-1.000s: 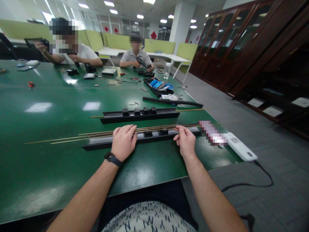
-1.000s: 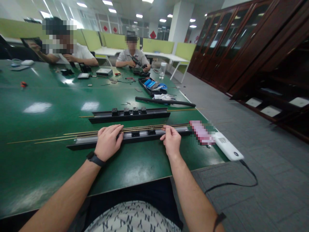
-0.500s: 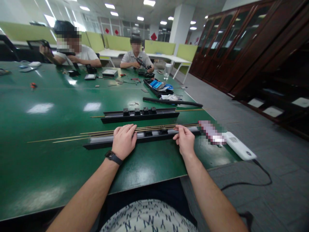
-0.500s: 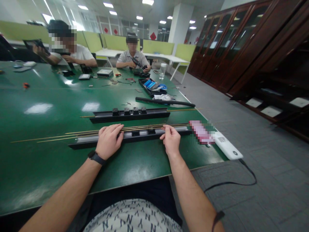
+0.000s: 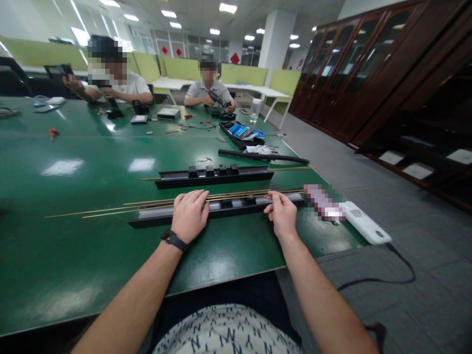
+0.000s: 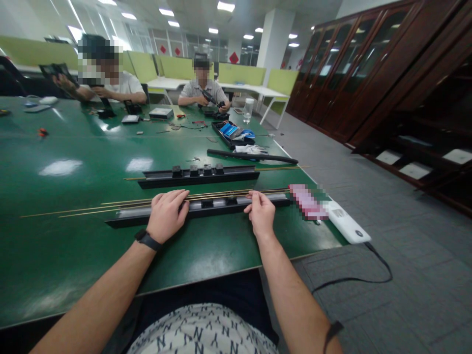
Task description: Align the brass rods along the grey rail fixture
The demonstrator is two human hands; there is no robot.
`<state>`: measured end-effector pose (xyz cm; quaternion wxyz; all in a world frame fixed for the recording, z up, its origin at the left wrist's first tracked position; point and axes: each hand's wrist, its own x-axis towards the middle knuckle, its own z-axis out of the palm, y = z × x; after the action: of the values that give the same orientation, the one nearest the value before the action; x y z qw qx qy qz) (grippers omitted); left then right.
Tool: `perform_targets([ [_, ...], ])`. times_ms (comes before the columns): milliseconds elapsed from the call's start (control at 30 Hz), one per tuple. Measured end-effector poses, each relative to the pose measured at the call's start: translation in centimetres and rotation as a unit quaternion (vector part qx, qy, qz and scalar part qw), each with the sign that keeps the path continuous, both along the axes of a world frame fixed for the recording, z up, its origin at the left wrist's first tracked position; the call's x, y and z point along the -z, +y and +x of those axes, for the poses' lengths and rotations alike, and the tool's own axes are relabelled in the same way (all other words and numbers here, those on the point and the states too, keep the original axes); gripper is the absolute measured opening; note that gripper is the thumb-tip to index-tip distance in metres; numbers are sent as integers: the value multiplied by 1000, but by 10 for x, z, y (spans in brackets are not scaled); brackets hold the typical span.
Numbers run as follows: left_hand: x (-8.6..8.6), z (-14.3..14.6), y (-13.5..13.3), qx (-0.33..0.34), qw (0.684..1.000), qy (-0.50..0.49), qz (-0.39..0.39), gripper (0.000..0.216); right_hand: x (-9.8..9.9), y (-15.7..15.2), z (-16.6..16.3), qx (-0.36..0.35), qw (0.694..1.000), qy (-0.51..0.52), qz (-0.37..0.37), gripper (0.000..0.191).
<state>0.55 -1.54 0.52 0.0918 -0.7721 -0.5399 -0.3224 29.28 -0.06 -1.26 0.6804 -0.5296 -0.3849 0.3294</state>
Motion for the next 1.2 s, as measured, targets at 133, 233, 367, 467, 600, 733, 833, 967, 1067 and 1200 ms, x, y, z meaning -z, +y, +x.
perform_targets([
  [133, 1, 0, 1, -2, 1000, 6, 2, 33, 3, 2, 2, -2, 1000, -3, -3, 43],
  [233, 2, 0, 1, -2, 1000, 8, 5, 32, 4, 2, 2, -3, 1000, -1, -5, 43],
  [367, 2, -1, 1, -4, 1000, 11, 5, 31, 2, 0, 1, 0, 1000, -1, -7, 43],
  [467, 2, -1, 1, -3, 1000, 11, 6, 31, -1, -2, 0, 2, 1000, -6, -11, 43],
  [600, 1, -1, 1, -2, 1000, 12, 3, 32, -2, -2, 0, 6, 1000, -8, -15, 44],
  [733, 1, -1, 0, -3, 1000, 15, 2, 33, 0, -1, 1, 10, 1000, -15, -16, 46],
  [833, 1, -1, 0, -2, 1000, 16, 1, 33, 2, 0, 2, 12, 999, -21, -20, 49],
  [967, 1, -1, 0, -2, 1000, 21, 1, 33, 3, 0, 2, 13, 999, -23, -23, 51],
  [1067, 0, 0, 0, -2, 1000, 23, 0, 33, 4, 1, 3, 18, 999, -25, -21, 51],
  [1200, -2, 0, -1, -4, 1000, 20, -5, 34, 2, 1, 3, 28, 999, -18, -23, 49],
])
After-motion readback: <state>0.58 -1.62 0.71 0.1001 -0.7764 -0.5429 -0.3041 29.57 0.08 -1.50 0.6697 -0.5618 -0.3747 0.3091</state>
